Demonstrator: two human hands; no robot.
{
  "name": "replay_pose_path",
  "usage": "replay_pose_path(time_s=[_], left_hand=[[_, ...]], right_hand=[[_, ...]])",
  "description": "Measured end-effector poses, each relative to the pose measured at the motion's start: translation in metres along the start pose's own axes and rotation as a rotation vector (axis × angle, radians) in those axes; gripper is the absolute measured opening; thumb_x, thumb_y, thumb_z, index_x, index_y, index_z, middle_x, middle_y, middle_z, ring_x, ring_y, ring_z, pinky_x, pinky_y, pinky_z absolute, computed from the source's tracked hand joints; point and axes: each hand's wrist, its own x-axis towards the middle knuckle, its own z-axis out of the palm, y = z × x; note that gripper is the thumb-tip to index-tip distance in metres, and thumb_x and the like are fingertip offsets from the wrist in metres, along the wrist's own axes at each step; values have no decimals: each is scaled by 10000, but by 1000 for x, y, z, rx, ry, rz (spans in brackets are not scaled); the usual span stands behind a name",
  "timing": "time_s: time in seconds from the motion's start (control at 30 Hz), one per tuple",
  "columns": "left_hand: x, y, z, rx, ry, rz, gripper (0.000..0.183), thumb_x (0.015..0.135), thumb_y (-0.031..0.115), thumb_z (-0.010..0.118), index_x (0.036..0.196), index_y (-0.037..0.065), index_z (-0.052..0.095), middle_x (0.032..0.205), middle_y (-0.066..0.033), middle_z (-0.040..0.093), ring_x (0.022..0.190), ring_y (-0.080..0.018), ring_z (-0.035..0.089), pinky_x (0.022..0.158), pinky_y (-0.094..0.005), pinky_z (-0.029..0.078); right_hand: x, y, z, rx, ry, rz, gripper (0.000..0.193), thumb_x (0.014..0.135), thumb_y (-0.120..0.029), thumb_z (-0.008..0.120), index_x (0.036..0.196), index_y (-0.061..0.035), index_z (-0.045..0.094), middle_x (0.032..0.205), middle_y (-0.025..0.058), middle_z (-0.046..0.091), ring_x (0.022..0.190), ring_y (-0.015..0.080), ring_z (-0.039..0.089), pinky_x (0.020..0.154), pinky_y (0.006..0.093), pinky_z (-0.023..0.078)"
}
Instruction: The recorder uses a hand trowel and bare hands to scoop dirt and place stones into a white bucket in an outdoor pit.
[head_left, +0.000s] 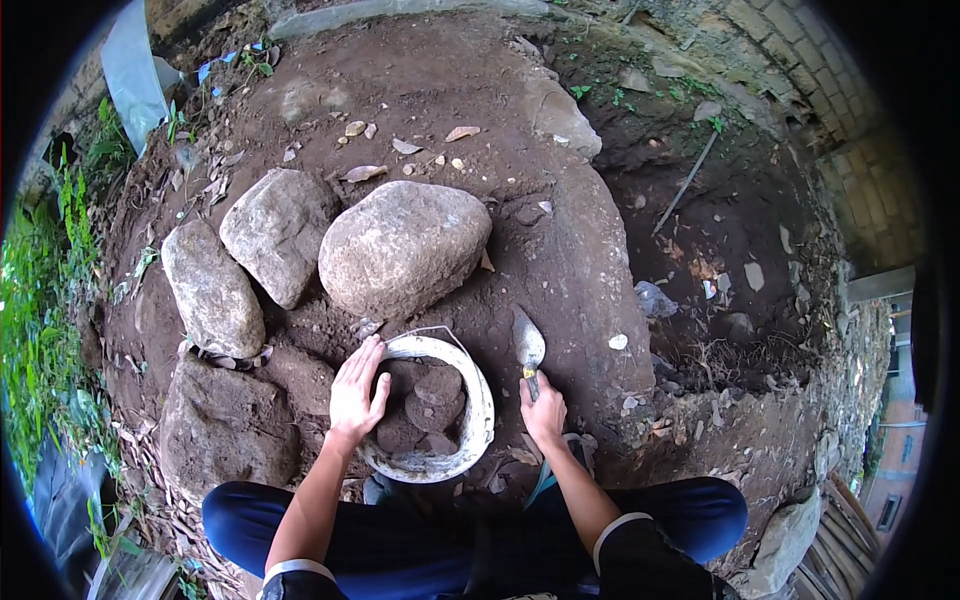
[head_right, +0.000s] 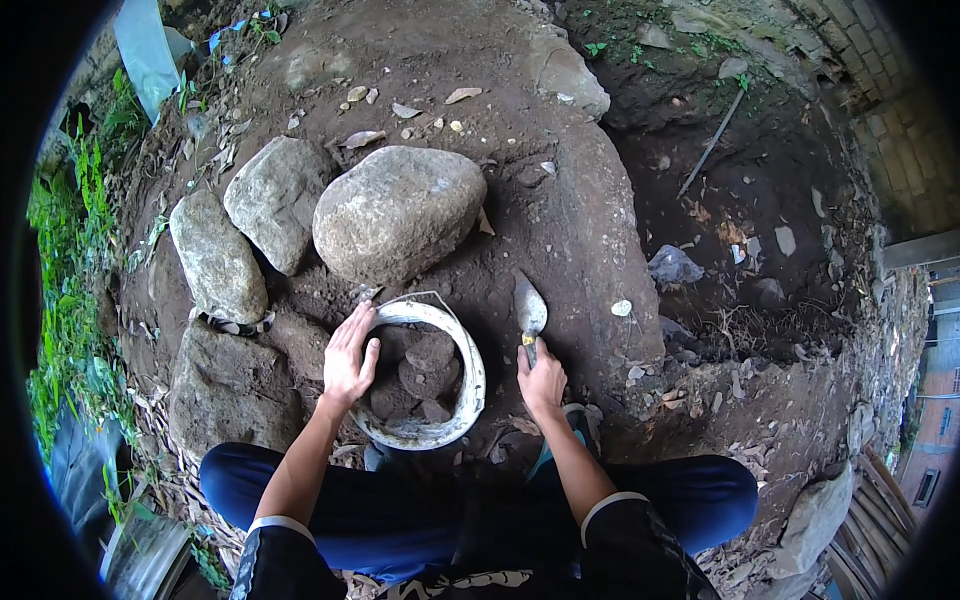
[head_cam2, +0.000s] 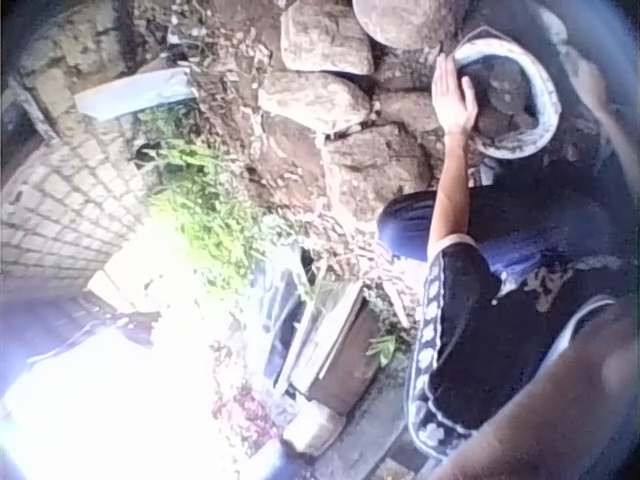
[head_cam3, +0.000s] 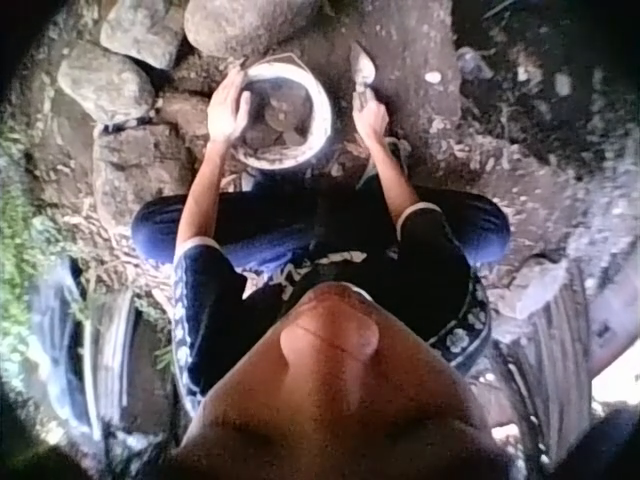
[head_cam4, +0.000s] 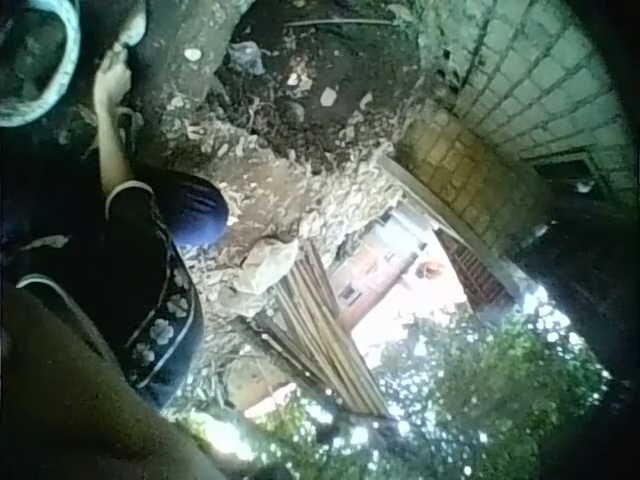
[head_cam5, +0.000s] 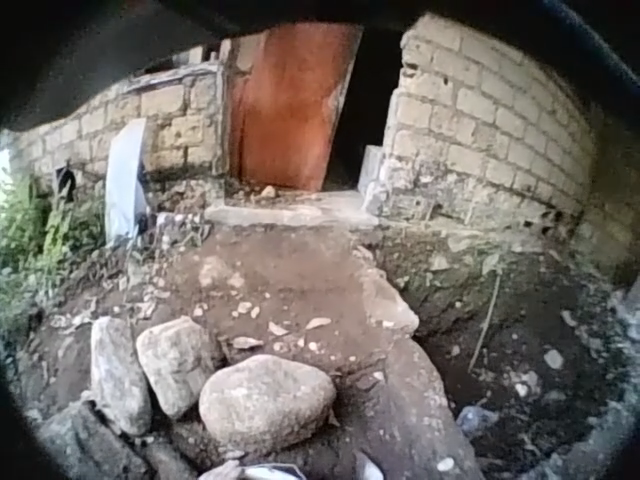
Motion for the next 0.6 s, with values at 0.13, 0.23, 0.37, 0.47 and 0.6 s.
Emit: replay_pose_path(time_s=[0.13,0.23,0.37,0.47,0.6], left_hand=[[2,-2,3,-18,14,4,487,978,245,538,1402,5,522,1448,-197,535,1357,-333,502,1140,-424,375],[0,-2,2,4,9,5,490,982,253,535,1401,1,521,1450,-196,533,1359,-337,499,1139,-425,375],[1,1,5,15,6,12,484,983,247,536,1397,-3,523,1449,-195,535,1360,-338,498,1138,-428,377],[0,1,3,-9,7,13,481,982,240,542,1396,-3,524,1448,-192,537,1362,-339,497,1136,-430,379],[-1,-3,0,-1,11,1,483,975,234,549,1395,-5,525,1449,-193,536,1358,-340,501,1136,-427,381]], right_hand=[[6,-1,-3,210,-56,28,322,949,-346,637,1089,-56,653,863,277,679,855,486,651,725,556,521],[-4,-6,-3,351,-106,29,283,941,-318,656,1051,-57,659,857,275,677,861,489,650,716,545,516],[-2,-10,-10,188,-84,-24,311,942,-348,650,1098,-80,676,846,261,689,835,469,672,728,538,532],[15,-8,-21,50,36,20,336,929,-352,670,1149,-98,675,836,243,693,826,461,673,710,539,534],[1,-4,-6,53,-104,6,338,931,-323,670,1177,-91,669,851,262,688,833,469,668,725,533,538]])
